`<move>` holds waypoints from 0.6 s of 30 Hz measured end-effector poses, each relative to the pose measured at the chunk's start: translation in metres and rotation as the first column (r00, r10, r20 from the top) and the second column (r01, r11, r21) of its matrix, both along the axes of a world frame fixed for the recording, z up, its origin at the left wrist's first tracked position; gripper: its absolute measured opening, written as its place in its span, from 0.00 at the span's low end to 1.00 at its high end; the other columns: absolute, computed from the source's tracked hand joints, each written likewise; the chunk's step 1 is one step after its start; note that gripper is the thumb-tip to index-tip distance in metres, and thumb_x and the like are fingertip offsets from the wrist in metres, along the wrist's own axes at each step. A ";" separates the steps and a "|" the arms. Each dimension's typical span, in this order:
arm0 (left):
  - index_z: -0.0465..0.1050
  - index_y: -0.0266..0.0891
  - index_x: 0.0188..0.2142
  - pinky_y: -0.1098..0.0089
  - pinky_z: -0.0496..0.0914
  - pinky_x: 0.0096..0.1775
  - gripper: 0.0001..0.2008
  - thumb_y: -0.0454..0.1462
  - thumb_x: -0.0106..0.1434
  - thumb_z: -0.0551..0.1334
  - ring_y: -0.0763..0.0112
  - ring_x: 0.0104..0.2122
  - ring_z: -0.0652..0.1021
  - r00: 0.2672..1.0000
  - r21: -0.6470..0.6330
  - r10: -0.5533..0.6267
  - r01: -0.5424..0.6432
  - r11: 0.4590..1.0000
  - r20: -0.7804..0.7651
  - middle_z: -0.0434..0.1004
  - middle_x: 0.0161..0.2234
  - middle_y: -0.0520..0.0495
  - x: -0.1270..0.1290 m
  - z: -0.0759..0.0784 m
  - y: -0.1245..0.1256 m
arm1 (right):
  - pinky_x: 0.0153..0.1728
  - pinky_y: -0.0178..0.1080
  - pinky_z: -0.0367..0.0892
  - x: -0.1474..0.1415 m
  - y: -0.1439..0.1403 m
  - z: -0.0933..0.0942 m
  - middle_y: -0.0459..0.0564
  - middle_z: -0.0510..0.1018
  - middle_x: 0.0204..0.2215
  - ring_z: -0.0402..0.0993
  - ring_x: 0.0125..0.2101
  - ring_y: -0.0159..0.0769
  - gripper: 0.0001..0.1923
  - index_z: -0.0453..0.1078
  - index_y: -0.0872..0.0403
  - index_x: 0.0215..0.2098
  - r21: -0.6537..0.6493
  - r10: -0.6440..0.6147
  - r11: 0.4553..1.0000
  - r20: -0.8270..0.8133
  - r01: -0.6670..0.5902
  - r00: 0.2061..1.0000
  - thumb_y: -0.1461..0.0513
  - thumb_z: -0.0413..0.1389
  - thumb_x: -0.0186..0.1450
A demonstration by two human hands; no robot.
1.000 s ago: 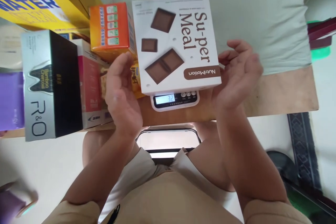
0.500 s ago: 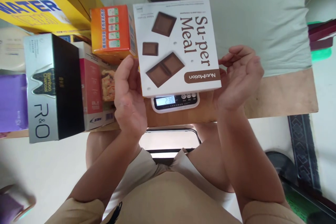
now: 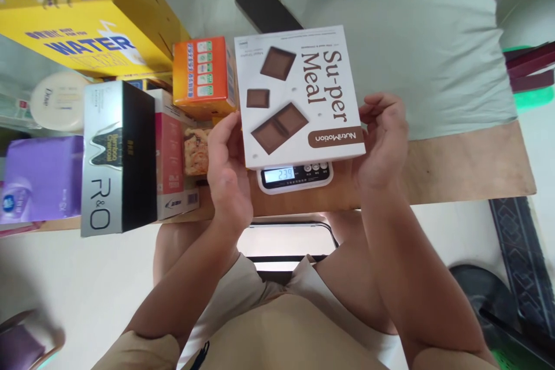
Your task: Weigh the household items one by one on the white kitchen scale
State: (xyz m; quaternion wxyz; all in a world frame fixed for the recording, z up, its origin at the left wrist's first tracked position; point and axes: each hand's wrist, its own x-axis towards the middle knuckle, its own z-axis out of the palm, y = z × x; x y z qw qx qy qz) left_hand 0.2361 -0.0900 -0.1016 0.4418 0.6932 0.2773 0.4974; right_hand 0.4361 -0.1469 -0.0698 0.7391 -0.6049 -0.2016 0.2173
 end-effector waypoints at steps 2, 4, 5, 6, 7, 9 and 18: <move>0.60 0.48 0.70 0.48 0.61 0.72 0.36 0.63 0.73 0.46 0.48 0.70 0.67 1.000 -0.005 -0.018 0.018 1.000 0.021 0.66 0.67 0.40 0.001 0.000 0.000 | 0.41 0.40 0.73 -0.005 0.001 0.001 0.48 0.73 0.35 0.74 0.41 0.33 0.13 0.71 0.53 0.37 0.033 0.027 0.999 -0.026 -0.026 0.999 0.52 0.52 0.65; 0.60 0.48 0.70 0.47 0.60 0.72 0.36 0.62 0.73 0.47 0.48 0.70 0.67 0.998 -0.011 -0.045 0.046 0.999 0.040 0.65 0.68 0.39 0.002 0.001 0.000 | 0.45 0.41 0.75 -0.010 0.001 0.002 0.48 0.76 0.36 0.75 0.42 0.34 0.13 0.71 0.53 0.37 0.048 0.071 0.996 -0.060 -0.069 0.996 0.52 0.55 0.65; 0.60 0.47 0.71 0.46 0.60 0.72 0.35 0.61 0.73 0.48 0.47 0.70 0.67 0.997 -0.010 -0.058 0.059 0.998 0.042 0.65 0.68 0.39 0.003 0.003 0.000 | 0.46 0.41 0.75 -0.012 0.000 0.002 0.47 0.77 0.36 0.75 0.42 0.34 0.13 0.71 0.53 0.37 0.049 0.092 0.995 -0.077 -0.088 0.993 0.51 0.56 0.65; 0.60 0.47 0.71 0.45 0.59 0.72 0.35 0.61 0.73 0.49 0.47 0.70 0.66 0.997 -0.010 -0.071 0.071 0.997 0.038 0.65 0.68 0.38 0.002 0.004 0.000 | 0.47 0.42 0.75 -0.013 0.000 0.001 0.47 0.77 0.36 0.75 0.42 0.34 0.14 0.70 0.53 0.37 0.047 0.107 0.994 -0.090 -0.103 0.990 0.50 0.57 0.65; 0.60 0.46 0.71 0.45 0.59 0.72 0.35 0.60 0.73 0.50 0.46 0.70 0.66 0.996 -0.010 -0.083 0.083 0.996 0.033 0.65 0.68 0.38 0.002 0.006 0.001 | 0.48 0.42 0.75 -0.013 0.000 0.001 0.46 0.76 0.35 0.75 0.41 0.34 0.15 0.70 0.52 0.36 0.044 0.117 0.993 -0.097 -0.113 0.988 0.49 0.58 0.65; 0.61 0.43 0.70 0.45 0.60 0.72 0.36 0.61 0.72 0.51 0.47 0.69 0.67 0.994 -0.019 -0.104 0.105 0.994 0.025 0.65 0.68 0.36 0.001 0.011 0.002 | 0.47 0.44 0.76 -0.013 -0.001 0.000 0.47 0.75 0.34 0.75 0.41 0.36 0.18 0.70 0.52 0.35 0.040 0.137 0.990 -0.109 -0.134 0.985 0.46 0.60 0.63; 0.60 0.39 0.71 0.47 0.64 0.70 0.37 0.60 0.73 0.51 0.48 0.69 0.69 0.983 -0.007 -0.180 0.180 0.984 -0.034 0.65 0.68 0.32 -0.010 0.019 0.008 | 0.40 0.43 0.76 -0.007 0.005 0.003 0.48 0.77 0.33 0.75 0.37 0.36 0.19 0.71 0.51 0.36 0.076 0.105 0.993 -0.155 -0.094 0.982 0.49 0.65 0.52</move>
